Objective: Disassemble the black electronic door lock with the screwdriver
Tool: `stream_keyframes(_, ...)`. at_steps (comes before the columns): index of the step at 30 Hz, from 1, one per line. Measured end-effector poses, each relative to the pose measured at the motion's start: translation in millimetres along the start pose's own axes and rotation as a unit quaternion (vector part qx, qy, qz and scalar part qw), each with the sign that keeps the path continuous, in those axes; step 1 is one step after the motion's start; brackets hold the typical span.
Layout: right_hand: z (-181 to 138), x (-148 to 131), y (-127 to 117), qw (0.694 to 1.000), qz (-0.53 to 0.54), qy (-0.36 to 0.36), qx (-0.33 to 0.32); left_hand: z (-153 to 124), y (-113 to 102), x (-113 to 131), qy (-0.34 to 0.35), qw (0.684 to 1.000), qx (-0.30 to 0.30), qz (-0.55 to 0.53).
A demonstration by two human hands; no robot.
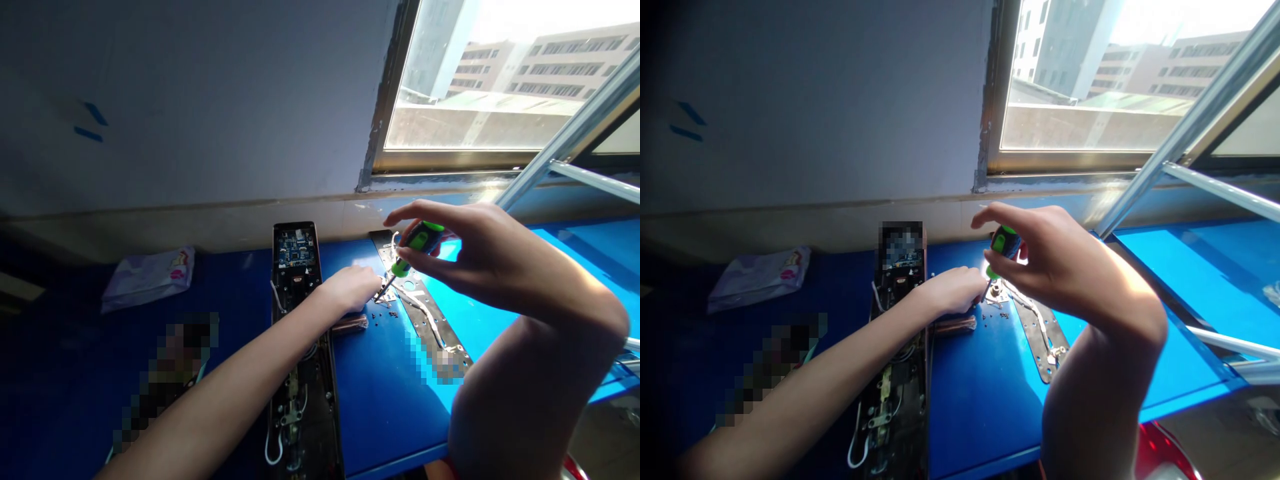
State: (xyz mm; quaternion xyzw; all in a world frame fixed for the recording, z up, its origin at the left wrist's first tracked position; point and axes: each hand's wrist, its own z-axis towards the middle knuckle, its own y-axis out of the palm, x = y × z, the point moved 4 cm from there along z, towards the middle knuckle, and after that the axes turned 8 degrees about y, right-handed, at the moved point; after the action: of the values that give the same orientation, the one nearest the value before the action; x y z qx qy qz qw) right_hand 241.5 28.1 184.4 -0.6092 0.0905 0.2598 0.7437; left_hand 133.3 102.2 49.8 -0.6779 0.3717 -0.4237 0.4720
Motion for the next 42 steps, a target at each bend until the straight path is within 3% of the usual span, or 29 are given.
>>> stream_keyframes(7,1,-3,0,0.999,0.002,-0.035,0.017,-20,-17,-1,-0.009,0.999,0.034,-0.008)
stream_keyframes(9,0,-6,-1,0.998,0.019,-0.049,0.027,-38,-31,-7,-0.001,0.993,0.111,-0.045)
stream_keyframes(12,0,-14,-2,0.995,0.047,-0.067,0.052,-75,-55,-25,0.000,0.946,0.306,-0.109)
stream_keyframes(14,1,-19,-1,0.992,0.073,-0.069,0.082,-98,-63,-41,-0.044,0.922,0.374,-0.088)
stream_keyframes(16,4,-23,1,0.984,0.107,-0.065,0.130,-114,-64,-57,-0.097,0.913,0.393,-0.058)
stream_keyframes(19,13,-30,8,0.962,0.159,-0.078,0.208,-126,-57,-78,-0.173,0.911,0.371,-0.050)
stream_keyframes(22,26,-37,21,0.951,0.186,-0.091,0.229,-130,-47,-91,-0.214,0.914,0.335,-0.086)
stream_keyframes(31,48,-53,50,0.967,0.150,-0.112,0.174,-137,-31,-91,-0.197,0.913,0.264,-0.243)
stream_keyframes(42,45,-58,55,0.973,0.137,-0.111,0.147,-140,-31,-81,-0.211,0.917,0.222,-0.256)
